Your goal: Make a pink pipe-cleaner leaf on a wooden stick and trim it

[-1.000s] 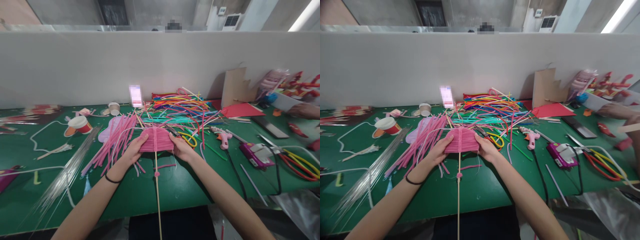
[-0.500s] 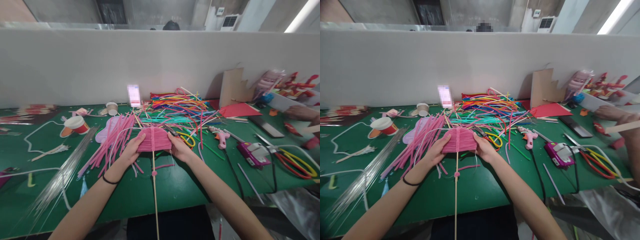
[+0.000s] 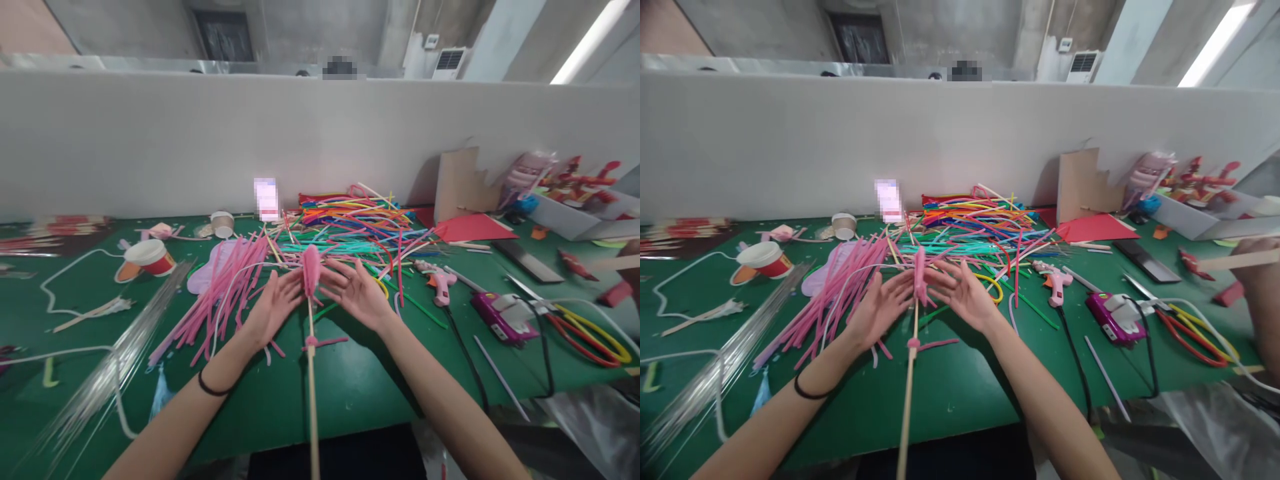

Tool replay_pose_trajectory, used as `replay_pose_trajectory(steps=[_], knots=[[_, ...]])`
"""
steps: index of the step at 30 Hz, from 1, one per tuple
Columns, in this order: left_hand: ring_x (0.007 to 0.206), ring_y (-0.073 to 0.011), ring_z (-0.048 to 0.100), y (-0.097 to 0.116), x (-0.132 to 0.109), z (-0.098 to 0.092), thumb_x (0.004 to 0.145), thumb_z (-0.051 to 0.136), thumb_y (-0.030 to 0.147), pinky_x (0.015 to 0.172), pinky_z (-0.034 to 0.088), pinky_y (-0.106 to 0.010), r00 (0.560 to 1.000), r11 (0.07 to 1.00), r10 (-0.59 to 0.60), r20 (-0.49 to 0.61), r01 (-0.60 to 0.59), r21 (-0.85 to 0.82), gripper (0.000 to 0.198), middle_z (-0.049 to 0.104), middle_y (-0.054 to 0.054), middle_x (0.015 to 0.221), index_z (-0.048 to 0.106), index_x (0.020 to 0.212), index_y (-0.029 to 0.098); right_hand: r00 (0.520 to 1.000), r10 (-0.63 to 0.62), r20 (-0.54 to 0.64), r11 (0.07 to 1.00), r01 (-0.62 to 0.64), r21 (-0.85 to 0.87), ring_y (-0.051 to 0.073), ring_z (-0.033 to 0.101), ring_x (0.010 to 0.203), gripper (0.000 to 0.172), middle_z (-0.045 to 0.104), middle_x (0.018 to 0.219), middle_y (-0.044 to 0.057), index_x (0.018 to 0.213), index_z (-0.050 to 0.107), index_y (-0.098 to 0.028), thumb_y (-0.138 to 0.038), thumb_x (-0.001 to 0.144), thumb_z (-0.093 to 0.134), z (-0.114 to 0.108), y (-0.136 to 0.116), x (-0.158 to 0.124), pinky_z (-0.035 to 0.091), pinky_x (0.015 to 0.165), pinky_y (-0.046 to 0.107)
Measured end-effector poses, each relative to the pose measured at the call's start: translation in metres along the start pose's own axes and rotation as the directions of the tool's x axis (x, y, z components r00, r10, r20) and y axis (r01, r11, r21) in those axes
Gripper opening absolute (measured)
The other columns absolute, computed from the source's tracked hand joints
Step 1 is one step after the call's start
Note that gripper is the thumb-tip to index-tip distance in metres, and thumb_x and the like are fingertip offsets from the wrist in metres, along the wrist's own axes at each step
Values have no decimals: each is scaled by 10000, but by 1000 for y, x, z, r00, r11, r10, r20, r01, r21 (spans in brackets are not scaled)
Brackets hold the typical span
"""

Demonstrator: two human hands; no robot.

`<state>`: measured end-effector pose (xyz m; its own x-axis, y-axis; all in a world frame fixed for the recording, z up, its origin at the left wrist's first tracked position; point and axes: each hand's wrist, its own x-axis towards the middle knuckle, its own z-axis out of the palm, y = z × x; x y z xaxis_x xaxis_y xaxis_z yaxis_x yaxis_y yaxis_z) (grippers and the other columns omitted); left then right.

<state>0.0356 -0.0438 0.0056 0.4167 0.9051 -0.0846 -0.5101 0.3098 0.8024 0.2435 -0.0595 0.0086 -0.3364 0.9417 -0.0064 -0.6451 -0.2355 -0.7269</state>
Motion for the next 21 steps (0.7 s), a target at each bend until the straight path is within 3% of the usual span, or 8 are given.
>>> replay_pose_trajectory(steps=[2, 4, 7, 9, 12, 15, 18, 21], knots=[[1303, -317, 453, 1, -7, 8, 884, 422, 632, 1077, 357, -485, 981, 986, -98, 167, 119, -120, 633, 554, -155, 1359, 583, 1256, 145, 993, 48, 106, 999, -45, -28, 214, 613, 1146, 498, 691, 1164, 81, 1148, 632, -207, -584, 929, 392, 5, 2, -3, 429, 1029, 410], [1262, -318, 494, 3, -11, 11, 905, 450, 548, 1063, 364, -523, 965, 964, -137, 222, 181, -194, 562, 601, -149, 1303, 564, 1277, 142, 989, 68, 135, 997, -62, -45, 232, 606, 1158, 486, 690, 1165, 95, 1127, 640, -193, -576, 918, 428, 7, 4, -5, 414, 1042, 429], [1132, -267, 599, 5, -10, 8, 891, 504, 257, 1040, 405, -502, 975, 953, -174, 139, 202, -225, 311, 701, -105, 1130, 628, 1155, 149, 998, 28, 55, 998, -25, -49, 229, 636, 1105, 439, 696, 1146, 91, 1109, 640, -200, -549, 909, 466, 2, 3, -3, 426, 1034, 435], [1078, -258, 631, 7, -6, 4, 851, 500, 170, 1013, 443, -491, 980, 954, -188, 67, 199, -224, 276, 720, -98, 1072, 649, 1083, 146, 996, -59, -69, 996, 54, -71, 222, 644, 1085, 374, 707, 1108, 79, 1060, 651, -212, -515, 893, 510, -4, 0, 0, 451, 1014, 417], [1026, -240, 660, 9, 1, -1, 843, 492, 170, 963, 501, -464, 988, 959, -146, -48, 129, -253, 264, 728, -83, 1038, 648, 1055, 152, 932, -228, -280, 963, 174, -207, 216, 633, 1089, 292, 708, 1073, 62, 978, 663, -219, -466, 832, 610, -14, -1, 6, 487, 969, 370], [897, -187, 696, 6, 8, -7, 853, 510, 146, 904, 551, -385, 978, 969, -81, -192, 32, -247, 195, 744, -54, 923, 650, 988, 149, 854, -337, -397, 891, 152, -428, 199, 637, 1047, 330, 689, 1096, 44, 992, 651, -227, -454, 757, 693, -20, 6, 11, 517, 879, 311], [847, -168, 706, 1, 13, -12, 863, 533, 121, 872, 570, -342, 966, 981, -53, -255, 3, -193, 177, 749, -67, 908, 653, 994, 126, 892, -239, -383, 879, 31, -476, 169, 681, 868, 415, 703, 1014, 36, 1062, 601, -233, -462, 735, 713, -19, 17, 12, 533, 726, 277], [883, -176, 707, -5, 15, -14, 869, 564, 140, 896, 561, -344, 974, 989, -39, -223, 5, -149, 175, 748, -85, 961, 658, 1015, 120, 949, -117, -292, 868, -46, -495, 144, 680, 693, 410, 720, 857, 37, 1028, 590, -203, -476, 743, 703, -16, 24, 11, 498, 591, 239]])
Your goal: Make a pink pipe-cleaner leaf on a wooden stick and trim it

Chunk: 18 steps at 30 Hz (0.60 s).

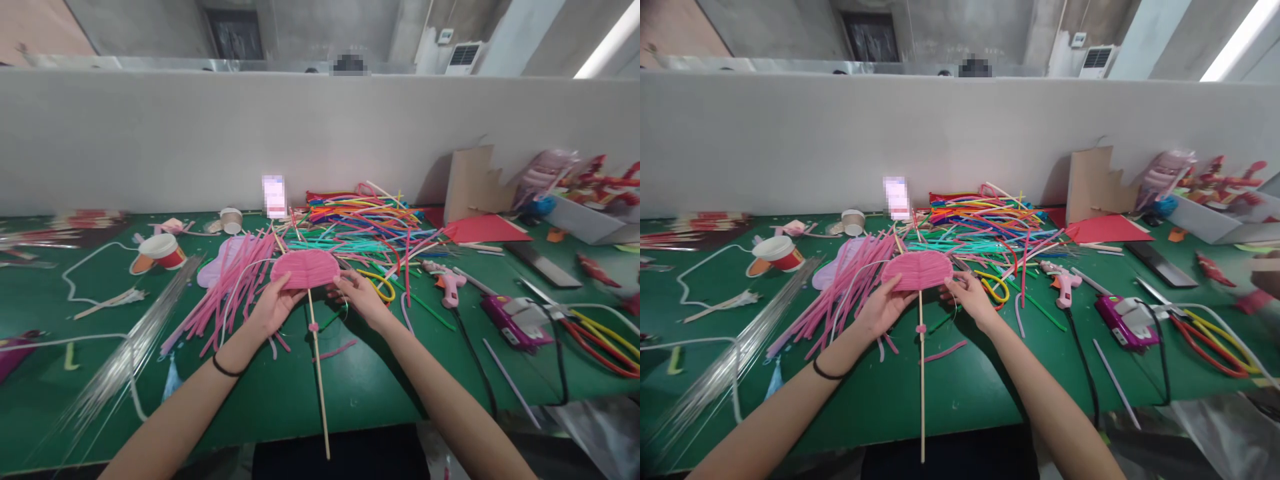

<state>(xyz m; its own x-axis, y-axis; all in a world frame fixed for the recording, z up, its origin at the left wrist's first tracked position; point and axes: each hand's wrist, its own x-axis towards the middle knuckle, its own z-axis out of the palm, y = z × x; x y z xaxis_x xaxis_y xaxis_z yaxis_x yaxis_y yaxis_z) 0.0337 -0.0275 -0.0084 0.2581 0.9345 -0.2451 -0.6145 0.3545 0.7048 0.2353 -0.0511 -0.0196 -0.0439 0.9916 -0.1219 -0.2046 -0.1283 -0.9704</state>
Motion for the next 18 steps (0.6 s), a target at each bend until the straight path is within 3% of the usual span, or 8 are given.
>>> replay_pose_trajectory(steps=[6, 10, 12, 15, 18], knots=[[1024, -246, 667, -8, -2, -2, 846, 646, 307, 927, 530, -386, 994, 974, 83, 68, -95, 207, 273, 719, -122, 1088, 667, 1050, 127, 999, -25, -22, 998, 24, -63, 100, 594, 512, 360, 677, 660, 1, 815, 575, -181, -512, 731, 689, -2, 1, -1, 379, 426, 188], [1095, -251, 624, -4, 0, -7, 834, 638, 355, 923, 504, -365, 965, 871, 262, 11, -241, 428, 321, 688, -111, 1150, 651, 1092, 164, 992, 38, -124, 999, -38, -1, 130, 644, 619, 310, 664, 700, -1, 770, 556, -193, -448, 704, 720, -6, -1, 1, 491, 514, 221], [1113, -243, 607, 7, 0, -8, 799, 670, 307, 916, 487, -341, 923, 737, 386, 11, -315, 598, 309, 673, -103, 1166, 655, 1083, 187, 987, 37, -157, 999, -36, 4, 134, 642, 647, 304, 645, 694, -3, 737, 561, -192, -447, 699, 722, -7, -2, 1, 536, 590, 253], [1137, -260, 569, 37, -1, -11, 794, 651, 285, 886, 466, -307, 831, 342, 513, 213, -426, 837, 196, 655, -93, 1170, 708, 963, 205, 991, -19, -133, 996, 7, -89, 127, 600, 628, 349, 611, 670, -7, 673, 560, -187, -512, 724, 678, -9, -1, 1, 535, 620, 266], [1014, -266, 603, 70, -2, -19, 813, 615, 287, 907, 429, -326, 746, 27, 607, 275, -365, 931, 182, 692, -73, 1048, 709, 953, 218, 986, -124, -111, 959, 90, -270, 134, 556, 586, 395, 566, 601, -19, 636, 552, -192, -561, 763, 616, -11, 1, 2, 499, 595, 269]])
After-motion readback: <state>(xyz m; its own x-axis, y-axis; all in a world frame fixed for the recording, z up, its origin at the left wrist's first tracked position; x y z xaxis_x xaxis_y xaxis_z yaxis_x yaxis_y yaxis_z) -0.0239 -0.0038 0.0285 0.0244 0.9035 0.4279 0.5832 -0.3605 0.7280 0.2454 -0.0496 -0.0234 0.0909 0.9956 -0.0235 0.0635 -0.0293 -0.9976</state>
